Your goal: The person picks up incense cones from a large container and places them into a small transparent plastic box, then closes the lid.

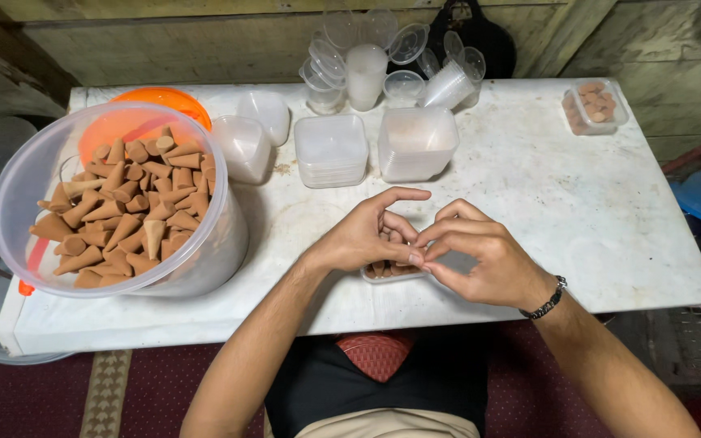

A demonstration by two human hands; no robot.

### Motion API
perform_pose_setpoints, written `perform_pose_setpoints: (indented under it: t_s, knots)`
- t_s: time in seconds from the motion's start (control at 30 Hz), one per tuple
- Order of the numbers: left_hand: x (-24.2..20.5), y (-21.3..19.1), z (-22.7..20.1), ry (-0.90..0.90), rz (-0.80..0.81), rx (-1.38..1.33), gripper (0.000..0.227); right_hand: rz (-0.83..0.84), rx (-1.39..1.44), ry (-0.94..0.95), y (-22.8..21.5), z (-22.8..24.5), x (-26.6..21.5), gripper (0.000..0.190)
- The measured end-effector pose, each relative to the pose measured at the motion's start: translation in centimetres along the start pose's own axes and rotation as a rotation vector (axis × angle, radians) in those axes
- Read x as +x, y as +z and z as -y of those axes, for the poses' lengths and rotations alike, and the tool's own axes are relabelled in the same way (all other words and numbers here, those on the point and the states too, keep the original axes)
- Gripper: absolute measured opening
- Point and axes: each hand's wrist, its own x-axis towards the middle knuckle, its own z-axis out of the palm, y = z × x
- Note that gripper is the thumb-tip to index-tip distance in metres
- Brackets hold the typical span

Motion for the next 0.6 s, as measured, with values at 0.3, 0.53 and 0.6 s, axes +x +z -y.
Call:
perform_pose_setpoints:
  t_s: [0.3, 0.53, 0.6]
  knots:
    - [-0.6, -2.0, 9.0, 0.250, -0.730, 0.527, 0.039, 0.132, -0.219, 0.127, 1.5, -3.1, -1.4, 0.007]
    - [-1.2, -1.6, 9.9, 0.294, -0.773, 0.554, 0.031, 0.343, -0.331, 0.151, 3.7, -5.5, -2.4, 0.006]
    - [-1.2, -1.6, 10.1, 0.272, -0.764, 0.539, 0.029, 0.402, -0.345, 0.168, 3.7, -5.6, -2.3, 0.005]
